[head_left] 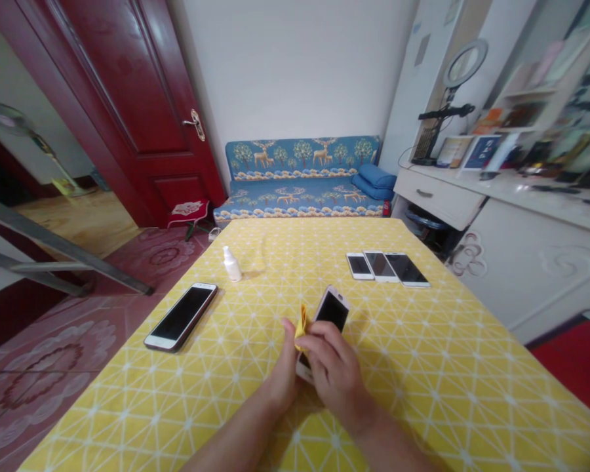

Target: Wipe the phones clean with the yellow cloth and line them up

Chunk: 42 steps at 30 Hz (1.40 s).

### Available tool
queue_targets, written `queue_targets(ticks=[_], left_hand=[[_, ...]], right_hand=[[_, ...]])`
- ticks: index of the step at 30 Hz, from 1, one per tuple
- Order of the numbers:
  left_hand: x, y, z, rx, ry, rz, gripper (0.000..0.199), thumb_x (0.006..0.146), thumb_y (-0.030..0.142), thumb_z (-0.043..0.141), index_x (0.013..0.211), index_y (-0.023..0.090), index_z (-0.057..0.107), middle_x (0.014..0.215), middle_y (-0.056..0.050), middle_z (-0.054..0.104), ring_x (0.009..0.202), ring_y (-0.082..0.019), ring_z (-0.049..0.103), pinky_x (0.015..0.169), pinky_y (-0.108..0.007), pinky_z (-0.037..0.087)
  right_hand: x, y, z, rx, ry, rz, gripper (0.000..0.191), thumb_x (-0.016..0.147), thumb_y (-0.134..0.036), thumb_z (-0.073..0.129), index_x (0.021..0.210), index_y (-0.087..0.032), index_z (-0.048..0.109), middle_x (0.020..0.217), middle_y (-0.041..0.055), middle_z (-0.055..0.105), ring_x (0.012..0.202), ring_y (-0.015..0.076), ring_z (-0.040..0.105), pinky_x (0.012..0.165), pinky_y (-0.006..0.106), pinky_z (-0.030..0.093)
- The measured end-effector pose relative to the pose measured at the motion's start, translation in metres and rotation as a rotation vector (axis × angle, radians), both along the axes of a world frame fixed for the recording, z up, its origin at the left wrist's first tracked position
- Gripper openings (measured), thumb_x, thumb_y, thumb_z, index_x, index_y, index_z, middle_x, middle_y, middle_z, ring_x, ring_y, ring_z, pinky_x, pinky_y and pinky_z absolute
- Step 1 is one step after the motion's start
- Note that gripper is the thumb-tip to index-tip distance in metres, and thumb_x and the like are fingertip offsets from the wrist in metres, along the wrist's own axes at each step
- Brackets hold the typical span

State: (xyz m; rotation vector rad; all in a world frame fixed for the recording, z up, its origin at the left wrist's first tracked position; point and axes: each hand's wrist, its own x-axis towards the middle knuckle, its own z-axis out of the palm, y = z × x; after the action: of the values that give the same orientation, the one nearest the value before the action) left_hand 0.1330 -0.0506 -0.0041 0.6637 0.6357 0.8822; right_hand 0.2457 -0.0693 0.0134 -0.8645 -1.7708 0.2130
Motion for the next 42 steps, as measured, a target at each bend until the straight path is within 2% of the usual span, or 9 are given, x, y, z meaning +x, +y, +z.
queue_targets(ticks=[2, 5, 11, 16, 22, 27, 32, 39, 42], left_hand=[[0.0, -0.002, 0.004, 0.129, 0.088, -0.097, 0.064, 0.086, 0.064, 0.041, 0.12, 0.014, 0.061, 0.103, -0.012, 0.066, 0.113, -0.024, 0.055, 0.099, -0.035, 0.042], [-0.001, -0.005, 0.015, 0.254, 0.188, -0.235, 0.055, 0.089, 0.051, 0.049, 0.135, 0.02, 0.048, 0.104, -0.01, 0.065, 0.094, -0.022, 0.061, 0.084, -0.036, 0.048], [0.0, -0.004, 0.017, 0.272, 0.191, -0.23, 0.054, 0.089, 0.049, 0.047, 0.133, 0.019, 0.049, 0.095, -0.013, 0.066, 0.076, -0.019, 0.061, 0.057, -0.025, 0.046], [-0.002, 0.0, 0.003, 0.153, 0.054, -0.196, 0.051, 0.089, 0.05, 0.046, 0.122, 0.013, 0.056, 0.098, -0.017, 0.067, 0.079, -0.022, 0.065, 0.059, -0.028, 0.05], [0.002, 0.003, 0.009, -0.006, -0.093, -0.093, 0.058, 0.089, 0.054, 0.042, 0.118, 0.008, 0.06, 0.103, -0.021, 0.068, 0.085, -0.027, 0.066, 0.065, -0.038, 0.054], [0.003, 0.012, 0.002, -0.07, -0.132, 0.182, 0.044, 0.087, 0.049, 0.052, 0.103, 0.012, 0.068, 0.093, -0.01, 0.071, 0.087, -0.021, 0.066, 0.081, -0.032, 0.052], [0.001, 0.012, 0.005, -0.164, -0.147, 0.179, 0.055, 0.086, 0.057, 0.049, 0.098, 0.007, 0.069, 0.084, -0.012, 0.069, 0.082, -0.019, 0.067, 0.08, -0.027, 0.052], [-0.002, 0.018, 0.01, -0.053, -0.087, 0.419, 0.037, 0.087, 0.043, 0.054, 0.101, 0.011, 0.068, 0.092, -0.01, 0.071, 0.08, -0.019, 0.066, 0.075, -0.03, 0.052], [-0.003, 0.021, 0.007, 0.057, -0.028, 0.364, 0.03, 0.085, 0.038, 0.058, 0.101, 0.014, 0.067, 0.094, -0.008, 0.071, 0.08, -0.019, 0.065, 0.073, -0.029, 0.049]], right_hand=[[0.012, 0.01, 0.005, 0.053, 0.01, -0.132, 0.029, 0.09, -0.008, 0.046, 0.109, -0.022, 0.062, 0.102, 0.0069, 0.058, 0.095, 0.0164, 0.059, 0.082, 0.03, 0.052], [0.03, 0.021, 0.014, 0.079, 0.04, -0.317, 0.028, 0.09, -0.008, 0.046, 0.107, -0.021, 0.065, 0.103, 0.0075, 0.058, 0.097, 0.0172, 0.059, 0.083, 0.031, 0.05], [0.053, 0.033, 0.014, -0.072, 0.245, -0.472, 0.017, 0.09, -0.02, 0.051, 0.093, -0.02, 0.067, 0.096, 0.0061, 0.062, 0.092, 0.0186, 0.06, 0.081, 0.033, 0.049], [0.064, 0.039, -0.001, -0.257, 0.339, -0.456, 0.016, 0.087, -0.027, 0.054, 0.086, -0.018, 0.067, 0.091, 0.0058, 0.064, 0.084, 0.0193, 0.06, 0.075, 0.033, 0.048], [0.052, 0.037, -0.01, -0.238, 0.321, -0.436, 0.014, 0.087, -0.022, 0.052, 0.093, -0.019, 0.064, 0.094, 0.0055, 0.061, 0.084, 0.0185, 0.059, 0.072, 0.031, 0.048], [0.014, 0.019, -0.011, -0.183, 0.096, -0.165, 0.023, 0.088, -0.01, 0.044, 0.095, -0.022, 0.063, 0.096, 0.0059, 0.059, 0.089, 0.0183, 0.058, 0.078, 0.032, 0.049], [-0.013, 0.0, -0.011, -0.167, -0.053, 0.014, 0.025, 0.087, -0.007, 0.045, 0.1, -0.021, 0.061, 0.091, 0.0058, 0.058, 0.086, 0.018, 0.058, 0.074, 0.03, 0.049], [0.011, 0.013, -0.013, -0.135, 0.014, -0.129, 0.022, 0.091, -0.01, 0.042, 0.098, -0.019, 0.06, 0.091, 0.0059, 0.056, 0.087, 0.0178, 0.057, 0.076, 0.031, 0.048], [0.019, 0.017, -0.012, -0.122, 0.119, -0.169, 0.019, 0.091, -0.013, 0.045, 0.099, -0.02, 0.062, 0.094, 0.0051, 0.056, 0.088, 0.0168, 0.057, 0.076, 0.03, 0.047]])
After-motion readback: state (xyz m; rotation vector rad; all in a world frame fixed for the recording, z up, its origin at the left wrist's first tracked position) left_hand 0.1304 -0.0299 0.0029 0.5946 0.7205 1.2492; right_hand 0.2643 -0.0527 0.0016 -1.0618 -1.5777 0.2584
